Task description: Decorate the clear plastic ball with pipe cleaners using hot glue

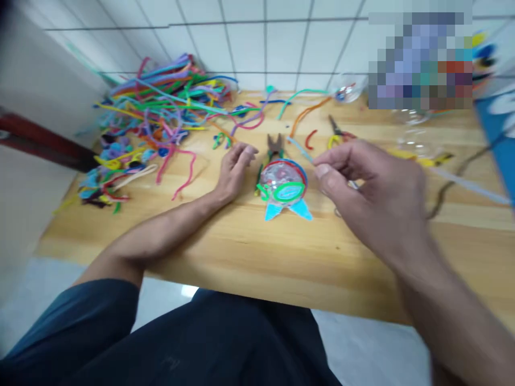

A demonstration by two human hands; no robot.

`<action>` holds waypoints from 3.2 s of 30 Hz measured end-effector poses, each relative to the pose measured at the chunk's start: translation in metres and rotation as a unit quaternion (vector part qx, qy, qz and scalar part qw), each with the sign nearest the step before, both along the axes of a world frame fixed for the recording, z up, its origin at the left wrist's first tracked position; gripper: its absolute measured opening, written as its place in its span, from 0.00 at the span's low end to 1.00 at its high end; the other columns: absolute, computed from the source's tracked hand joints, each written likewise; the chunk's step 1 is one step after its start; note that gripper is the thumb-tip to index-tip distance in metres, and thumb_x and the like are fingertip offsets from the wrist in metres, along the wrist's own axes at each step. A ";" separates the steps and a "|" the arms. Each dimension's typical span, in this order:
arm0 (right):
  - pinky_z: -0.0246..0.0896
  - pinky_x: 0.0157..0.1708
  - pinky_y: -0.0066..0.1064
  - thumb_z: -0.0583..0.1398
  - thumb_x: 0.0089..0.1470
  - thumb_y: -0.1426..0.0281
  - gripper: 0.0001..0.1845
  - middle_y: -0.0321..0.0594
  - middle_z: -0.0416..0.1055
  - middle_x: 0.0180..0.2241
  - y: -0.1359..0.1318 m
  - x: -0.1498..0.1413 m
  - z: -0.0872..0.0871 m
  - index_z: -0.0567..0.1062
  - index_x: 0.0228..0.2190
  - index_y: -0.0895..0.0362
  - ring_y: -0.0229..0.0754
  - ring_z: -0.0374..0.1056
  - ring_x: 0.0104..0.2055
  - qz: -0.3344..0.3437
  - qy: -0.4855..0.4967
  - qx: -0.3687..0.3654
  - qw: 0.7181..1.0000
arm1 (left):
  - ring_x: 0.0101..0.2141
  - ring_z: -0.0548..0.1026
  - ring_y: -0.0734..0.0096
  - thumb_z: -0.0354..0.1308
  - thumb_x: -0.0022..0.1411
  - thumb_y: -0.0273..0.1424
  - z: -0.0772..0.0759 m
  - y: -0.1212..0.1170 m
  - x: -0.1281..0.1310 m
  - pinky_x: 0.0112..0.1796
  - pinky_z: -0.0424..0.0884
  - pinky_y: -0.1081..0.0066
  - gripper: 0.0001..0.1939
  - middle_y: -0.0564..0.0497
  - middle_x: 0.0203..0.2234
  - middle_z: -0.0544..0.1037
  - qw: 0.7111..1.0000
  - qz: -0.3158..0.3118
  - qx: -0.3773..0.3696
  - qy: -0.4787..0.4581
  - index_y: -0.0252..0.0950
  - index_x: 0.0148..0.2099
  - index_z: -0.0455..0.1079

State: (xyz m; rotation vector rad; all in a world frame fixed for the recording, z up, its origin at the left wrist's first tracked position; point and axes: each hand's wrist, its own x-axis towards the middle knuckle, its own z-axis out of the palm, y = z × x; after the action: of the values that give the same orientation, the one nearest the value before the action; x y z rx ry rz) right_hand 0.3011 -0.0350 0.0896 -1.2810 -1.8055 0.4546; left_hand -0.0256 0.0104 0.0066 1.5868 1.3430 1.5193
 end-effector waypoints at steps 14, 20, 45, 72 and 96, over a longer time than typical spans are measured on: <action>0.76 0.55 0.48 0.63 0.67 0.47 0.25 0.48 0.78 0.55 0.008 -0.064 -0.063 0.75 0.54 0.52 0.51 0.76 0.55 0.080 0.140 -0.050 0.986 | 0.73 0.64 0.47 0.58 0.76 0.55 0.012 -0.033 0.015 0.71 0.65 0.44 0.37 0.36 0.72 0.65 0.960 -0.154 0.131 0.194 0.43 0.76 0.58; 0.74 0.57 0.48 0.66 0.65 0.53 0.24 0.47 0.77 0.57 0.006 -0.076 -0.064 0.73 0.56 0.51 0.51 0.76 0.57 0.106 0.145 -0.065 0.982 | 0.70 0.70 0.49 0.61 0.78 0.46 0.014 -0.038 0.017 0.68 0.71 0.46 0.32 0.37 0.69 0.69 0.961 -0.185 0.090 0.186 0.45 0.76 0.60; 0.72 0.64 0.54 0.70 0.59 0.58 0.33 0.52 0.73 0.60 0.001 -0.092 -0.071 0.68 0.61 0.50 0.57 0.72 0.65 0.153 0.199 0.007 0.968 | 0.70 0.69 0.48 0.58 0.78 0.49 0.021 -0.052 0.004 0.66 0.74 0.49 0.33 0.39 0.68 0.70 0.959 -0.200 0.029 0.200 0.47 0.78 0.59; 0.74 0.63 0.54 0.70 0.56 0.59 0.36 0.52 0.73 0.60 0.001 -0.092 -0.076 0.67 0.62 0.49 0.57 0.73 0.64 0.159 0.208 0.027 0.965 | 0.69 0.69 0.49 0.58 0.78 0.46 0.021 -0.053 0.002 0.64 0.75 0.55 0.32 0.42 0.69 0.70 0.960 -0.199 0.030 0.192 0.49 0.78 0.61; 0.74 0.63 0.55 0.70 0.55 0.58 0.37 0.51 0.73 0.60 0.000 -0.094 -0.078 0.65 0.62 0.48 0.57 0.73 0.64 0.162 0.201 0.023 0.966 | 0.67 0.71 0.47 0.60 0.76 0.47 0.021 -0.053 0.002 0.61 0.78 0.52 0.32 0.40 0.67 0.71 0.959 -0.193 0.036 0.204 0.49 0.77 0.62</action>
State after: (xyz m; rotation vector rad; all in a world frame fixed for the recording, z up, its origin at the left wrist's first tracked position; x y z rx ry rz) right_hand 0.2075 -0.0349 0.0113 -0.7882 -1.6617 0.7875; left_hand -0.0232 -0.0425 0.0280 2.1458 1.0960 1.0502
